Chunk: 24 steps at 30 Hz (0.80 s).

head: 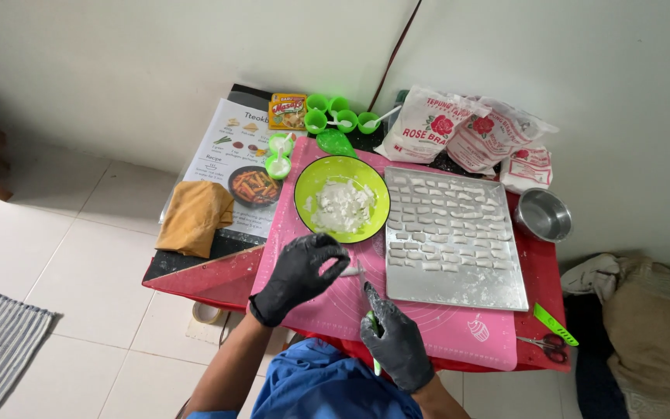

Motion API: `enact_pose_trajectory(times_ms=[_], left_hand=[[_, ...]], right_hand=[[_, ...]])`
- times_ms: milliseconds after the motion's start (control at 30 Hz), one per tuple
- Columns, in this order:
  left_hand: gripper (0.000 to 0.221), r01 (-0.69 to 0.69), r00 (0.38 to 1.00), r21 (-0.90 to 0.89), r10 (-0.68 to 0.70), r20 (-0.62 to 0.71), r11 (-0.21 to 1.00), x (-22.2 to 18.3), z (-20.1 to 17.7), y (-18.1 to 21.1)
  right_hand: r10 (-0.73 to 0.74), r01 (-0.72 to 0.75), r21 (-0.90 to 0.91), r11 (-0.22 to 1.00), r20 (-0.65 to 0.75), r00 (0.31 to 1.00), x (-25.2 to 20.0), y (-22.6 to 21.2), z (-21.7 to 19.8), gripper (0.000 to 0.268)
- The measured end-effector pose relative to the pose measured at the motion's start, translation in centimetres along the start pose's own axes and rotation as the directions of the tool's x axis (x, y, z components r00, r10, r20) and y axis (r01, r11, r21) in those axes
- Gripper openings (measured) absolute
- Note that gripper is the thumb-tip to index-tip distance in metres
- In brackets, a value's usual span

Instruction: Shaping small pieces of dough and arranging them in rows on a metal tray.

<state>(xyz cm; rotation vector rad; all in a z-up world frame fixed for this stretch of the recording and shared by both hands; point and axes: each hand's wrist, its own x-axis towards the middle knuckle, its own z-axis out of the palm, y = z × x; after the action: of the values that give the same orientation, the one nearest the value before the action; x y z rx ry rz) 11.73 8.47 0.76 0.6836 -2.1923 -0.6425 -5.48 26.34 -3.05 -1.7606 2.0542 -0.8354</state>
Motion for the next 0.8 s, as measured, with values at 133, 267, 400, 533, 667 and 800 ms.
enact_pose_trajectory(times_ms=[133,267,400,533,667,800], left_hand=[[0.031,-0.002,0.997,0.127,-0.009,0.083,0.992,-3.4,2.7,-1.3],[0.046,0.012,1.0,0.189,-0.015,0.013,0.982,-4.7,4.3,-2.1],[0.041,0.062,0.996,0.176,-0.073,0.055,0.982,-4.4,4.1,-1.8],[0.04,0.066,0.996,0.154,-0.075,0.05,0.986,-4.5,4.2,-2.0],[0.039,0.081,0.993,0.146,-0.092,0.068,0.986,-4.5,4.2,-2.0],[0.04,0.039,0.998,0.185,-0.047,0.041,0.982,-5.0,4.8,-2.8]], right_hand=[[0.089,-0.077,-0.115,0.99,0.101,0.991,-0.4,0.7,1.5,0.044],[0.022,-0.009,-0.172,0.985,0.072,0.997,-0.5,1.6,2.7,0.035],[0.089,-0.068,-0.164,0.984,0.127,0.988,-0.5,1.2,2.6,0.035],[0.031,-0.016,-0.181,0.983,0.081,0.996,-0.4,1.0,2.5,0.047],[0.046,-0.027,-0.181,0.983,0.105,0.993,-0.2,0.7,2.4,0.05],[0.021,0.0,-0.204,0.979,0.101,0.995,-0.2,2.0,3.4,0.049]])
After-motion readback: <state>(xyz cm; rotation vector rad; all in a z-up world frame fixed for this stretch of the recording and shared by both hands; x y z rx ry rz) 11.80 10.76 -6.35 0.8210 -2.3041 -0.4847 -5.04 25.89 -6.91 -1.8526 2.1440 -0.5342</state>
